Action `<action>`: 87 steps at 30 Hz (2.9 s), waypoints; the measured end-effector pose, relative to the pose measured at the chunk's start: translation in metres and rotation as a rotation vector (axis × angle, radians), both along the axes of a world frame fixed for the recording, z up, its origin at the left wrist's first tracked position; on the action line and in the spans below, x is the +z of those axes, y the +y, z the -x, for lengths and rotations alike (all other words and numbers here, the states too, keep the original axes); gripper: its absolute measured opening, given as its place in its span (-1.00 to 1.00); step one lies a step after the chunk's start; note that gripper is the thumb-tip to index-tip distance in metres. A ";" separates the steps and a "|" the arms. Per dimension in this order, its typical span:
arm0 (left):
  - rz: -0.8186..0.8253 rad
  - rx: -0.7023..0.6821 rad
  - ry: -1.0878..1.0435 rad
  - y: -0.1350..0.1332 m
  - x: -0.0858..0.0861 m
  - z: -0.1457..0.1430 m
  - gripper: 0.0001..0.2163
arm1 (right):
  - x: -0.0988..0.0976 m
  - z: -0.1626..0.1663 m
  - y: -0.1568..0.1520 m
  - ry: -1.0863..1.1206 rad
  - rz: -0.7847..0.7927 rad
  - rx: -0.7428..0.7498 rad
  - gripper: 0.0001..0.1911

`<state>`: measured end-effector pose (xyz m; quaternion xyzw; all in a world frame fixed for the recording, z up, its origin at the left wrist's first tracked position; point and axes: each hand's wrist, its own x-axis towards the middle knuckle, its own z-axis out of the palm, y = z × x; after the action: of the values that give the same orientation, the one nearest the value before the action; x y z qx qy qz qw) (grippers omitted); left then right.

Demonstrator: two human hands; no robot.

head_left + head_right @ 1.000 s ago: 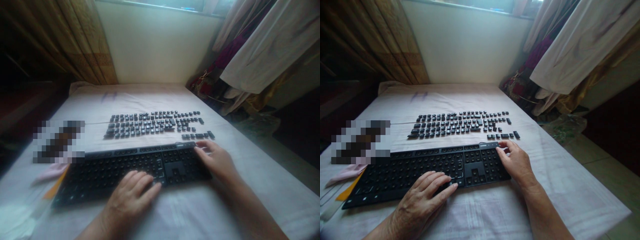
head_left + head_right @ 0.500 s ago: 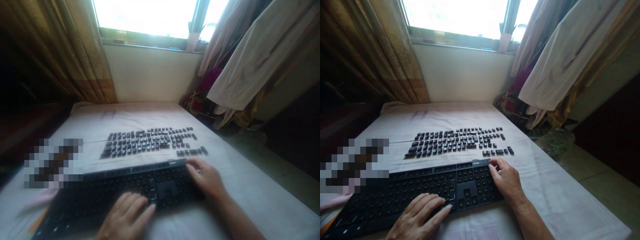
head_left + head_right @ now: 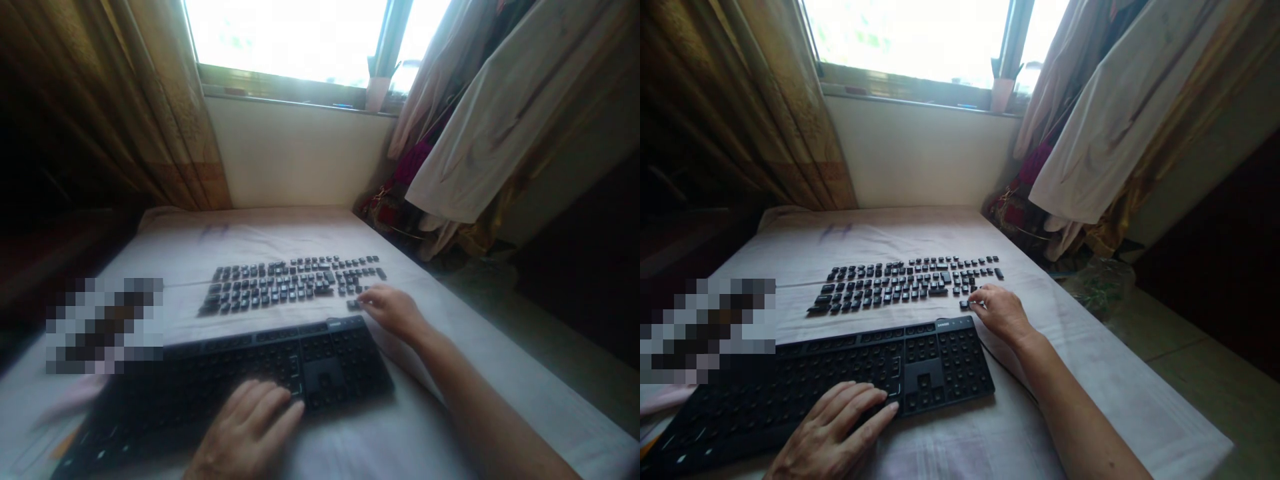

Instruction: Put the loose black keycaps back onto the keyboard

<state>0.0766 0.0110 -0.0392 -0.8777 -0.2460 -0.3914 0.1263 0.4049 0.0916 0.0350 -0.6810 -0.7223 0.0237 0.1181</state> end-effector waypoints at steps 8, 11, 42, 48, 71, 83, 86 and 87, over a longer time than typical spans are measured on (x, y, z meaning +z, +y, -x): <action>0.005 -0.010 -0.012 -0.001 0.006 -0.001 -0.63 | -0.010 0.000 0.016 -0.061 0.024 0.062 -0.79; 0.066 0.013 0.035 -0.006 0.017 -0.002 -0.66 | -0.011 0.000 0.016 -0.067 0.034 0.073 -0.80; 0.178 -0.022 0.225 -0.013 0.034 0.003 -0.68 | -0.011 0.070 -0.087 0.360 -0.044 0.484 -0.83; 0.196 -0.035 0.218 -0.014 0.034 0.002 -0.67 | -0.013 0.076 -0.091 0.367 -0.035 0.517 -0.84; 0.251 -0.046 0.221 -0.015 0.031 -0.006 -0.66 | -0.013 0.084 -0.093 0.307 0.005 0.536 -0.90; 0.296 -0.049 0.212 -0.013 0.033 -0.006 -0.67 | -0.016 0.084 -0.093 0.329 -0.031 0.552 -0.91; 0.298 -0.057 0.216 -0.012 0.035 -0.007 -0.66 | -0.016 0.084 -0.093 0.326 -0.046 0.558 -0.90; 0.294 -0.062 0.221 -0.011 0.035 -0.007 -0.65 | -0.016 0.084 -0.093 0.324 -0.054 0.562 -0.90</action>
<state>0.0835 -0.0004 -0.0038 -0.9315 -0.2581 -0.2562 0.0107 0.3212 -0.0017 0.0186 -0.4389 -0.8543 0.1442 0.2382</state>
